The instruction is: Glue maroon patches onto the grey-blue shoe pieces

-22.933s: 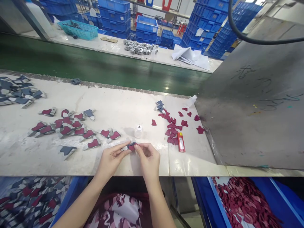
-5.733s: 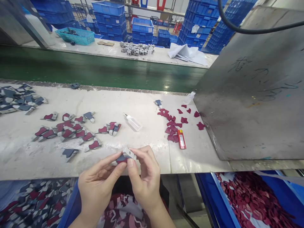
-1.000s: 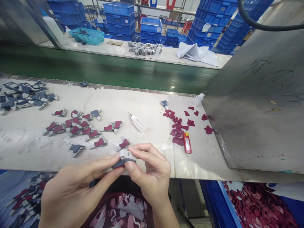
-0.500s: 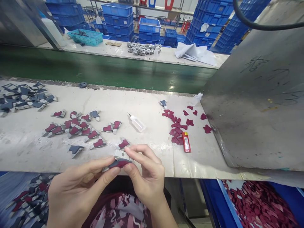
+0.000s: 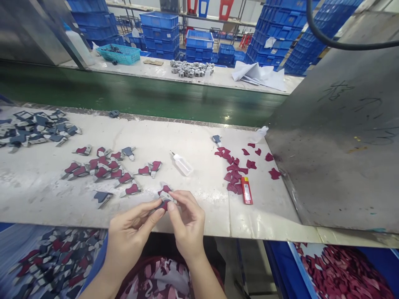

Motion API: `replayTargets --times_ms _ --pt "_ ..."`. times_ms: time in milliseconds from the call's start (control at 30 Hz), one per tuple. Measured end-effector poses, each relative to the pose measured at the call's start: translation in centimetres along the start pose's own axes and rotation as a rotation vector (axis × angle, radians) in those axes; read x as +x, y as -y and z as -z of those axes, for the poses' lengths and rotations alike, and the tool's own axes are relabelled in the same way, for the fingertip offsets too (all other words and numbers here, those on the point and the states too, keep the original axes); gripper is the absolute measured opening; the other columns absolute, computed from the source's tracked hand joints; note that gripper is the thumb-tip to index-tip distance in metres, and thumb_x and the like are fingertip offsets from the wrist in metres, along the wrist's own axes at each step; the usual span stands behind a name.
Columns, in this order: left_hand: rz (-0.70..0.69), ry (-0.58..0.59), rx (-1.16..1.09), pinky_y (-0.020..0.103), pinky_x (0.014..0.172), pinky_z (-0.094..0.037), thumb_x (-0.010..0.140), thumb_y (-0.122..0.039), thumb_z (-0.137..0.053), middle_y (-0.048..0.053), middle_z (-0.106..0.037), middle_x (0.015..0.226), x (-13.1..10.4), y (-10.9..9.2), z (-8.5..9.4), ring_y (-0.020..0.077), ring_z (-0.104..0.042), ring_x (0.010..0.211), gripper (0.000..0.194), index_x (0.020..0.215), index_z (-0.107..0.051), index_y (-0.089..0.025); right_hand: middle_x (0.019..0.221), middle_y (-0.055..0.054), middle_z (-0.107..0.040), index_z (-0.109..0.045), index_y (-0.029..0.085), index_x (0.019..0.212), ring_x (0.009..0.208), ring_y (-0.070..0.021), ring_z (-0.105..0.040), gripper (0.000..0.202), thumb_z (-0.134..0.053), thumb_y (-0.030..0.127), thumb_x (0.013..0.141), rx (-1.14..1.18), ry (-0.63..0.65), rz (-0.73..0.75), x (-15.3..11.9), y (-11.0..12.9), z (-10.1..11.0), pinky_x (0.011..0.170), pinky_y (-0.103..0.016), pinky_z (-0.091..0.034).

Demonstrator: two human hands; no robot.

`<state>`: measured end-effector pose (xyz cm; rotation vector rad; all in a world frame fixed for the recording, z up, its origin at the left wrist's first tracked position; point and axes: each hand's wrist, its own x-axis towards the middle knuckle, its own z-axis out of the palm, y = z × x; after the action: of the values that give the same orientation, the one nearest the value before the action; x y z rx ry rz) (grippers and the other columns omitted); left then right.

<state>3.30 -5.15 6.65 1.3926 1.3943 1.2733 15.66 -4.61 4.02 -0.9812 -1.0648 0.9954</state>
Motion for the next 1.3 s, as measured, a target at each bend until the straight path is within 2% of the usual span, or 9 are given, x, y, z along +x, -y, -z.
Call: replayTargets --times_ms 167,367,567,700,833,967,1100,1233,1300 --pt "-0.049 -0.048 -0.017 0.025 0.073 -0.064 0.08 -0.015 -0.071 0.004 -0.08 0.094 -0.4 2.0 -0.4 0.0214 -0.077 0.082 0.018 0.095 -0.079 -0.02 0.103 -0.005 -0.067 -0.074 0.027 0.104 0.1 -0.0178 -0.064 0.018 -0.062 0.022 0.091 0.04 0.011 -0.084 -0.1 -1.0 0.0 0.085 -0.028 -0.055" --pt "-0.128 0.144 0.076 0.025 0.08 -0.062 0.089 -0.017 -0.062 0.003 -0.079 0.1 1.7 2.9 1.1 0.0193 -0.076 0.089 0.018 0.098 -0.077 -0.021 0.117 -0.007 -0.064 -0.067 0.03 0.12 0.105 -0.0196 -0.062 0.031 -0.064 0.023 0.09 -0.148 0.105 -0.06 -0.2 -1.5 1.8 0.083 -0.03 -0.056" --pt "-0.416 -0.114 0.661 0.041 0.093 -0.056 0.093 -0.016 -0.05 0.012 -0.075 0.105 5.6 4.5 2.9 0.0262 -0.069 0.102 0.025 0.106 -0.072 -0.015 0.099 -0.004 -0.069 -0.059 0.029 0.127 0.092 -0.0166 -0.066 0.036 -0.063 0.026 0.091 -0.346 -0.11 -0.057 -0.1 -2.2 4.0 0.079 -0.03 -0.057" --pt "-0.39 -0.209 0.903 0.053 0.106 -0.042 0.093 -0.026 -0.051 0.017 -0.063 0.129 8.1 4.3 2.9 0.035 -0.047 0.131 0.028 0.112 -0.068 -0.014 0.093 -0.002 -0.068 -0.064 0.026 0.109 0.087 -0.0156 -0.066 0.018 -0.063 0.026 0.09 -0.383 -0.142 -0.001 0.3 -2.3 4.3 0.074 -0.027 -0.056" --pt "-0.248 -0.12 1.053 0.069 0.104 -0.032 0.084 -0.044 -0.066 0.019 -0.062 0.127 10.1 4.2 1.2 0.0427 -0.045 0.129 0.037 0.107 -0.069 -0.015 0.093 -0.003 -0.067 -0.064 0.024 0.103 0.087 -0.0159 -0.065 0.013 -0.06 0.026 0.091 -0.403 -0.109 0.022 0.3 -2.3 3.9 0.073 -0.027 -0.056" --pt "-0.182 -0.04 1.099 0.074 0.104 -0.026 0.086 -0.031 -0.066 0.019 -0.066 0.121 11.5 5.3 0.1 0.0453 -0.044 0.13 0.026 0.105 -0.068 -0.014 0.098 -0.005 -0.067 -0.064 0.025 0.113 0.091 -0.0181 -0.066 0.022 -0.059 0.028 0.092 -0.411 -0.096 -0.017 0.2 -2.1 3.6 0.075 -0.03 -0.057" --pt "-0.325 0.021 0.932 0.069 0.112 -0.022 0.09 -0.024 -0.063 0.016 -0.072 0.111 11.1 5.2 0.1 0.0395 -0.045 0.135 0.031 0.118 -0.062 -0.012 0.117 -0.009 -0.065 -0.063 0.026 0.121 0.11 -0.023 -0.063 0.03 -0.062 0.03 0.09 -0.412 -0.085 -0.026 1.2 -1.6 3.0 0.081 -0.033 -0.058" --pt "-0.476 0.032 0.572 0.037 0.094 -0.056 0.089 -0.023 -0.066 0.008 -0.076 0.107 7.9 2.4 -0.1 0.0228 -0.072 0.1 0.044 0.132 -0.055 -0.019 0.127 -0.008 -0.061 -0.061 0.031 0.128 0.118 -0.0227 -0.059 0.04 -0.067 0.026 0.089 -0.29 -0.062 0.024 2.5 -0.3 1.6 0.089 -0.035 -0.058" --pt "-0.573 -0.034 0.469 0.025 0.08 -0.061 0.088 -0.019 -0.068 0.004 -0.077 0.102 6.0 0.6 -0.2 0.0174 -0.075 0.087 0.048 0.134 -0.055 -0.022 0.124 -0.006 -0.063 -0.062 0.032 0.127 0.114 -0.0212 -0.061 0.04 -0.067 0.023 0.088 -0.218 -0.037 0.069 2.8 0.6 1.0 0.089 -0.034 -0.058"
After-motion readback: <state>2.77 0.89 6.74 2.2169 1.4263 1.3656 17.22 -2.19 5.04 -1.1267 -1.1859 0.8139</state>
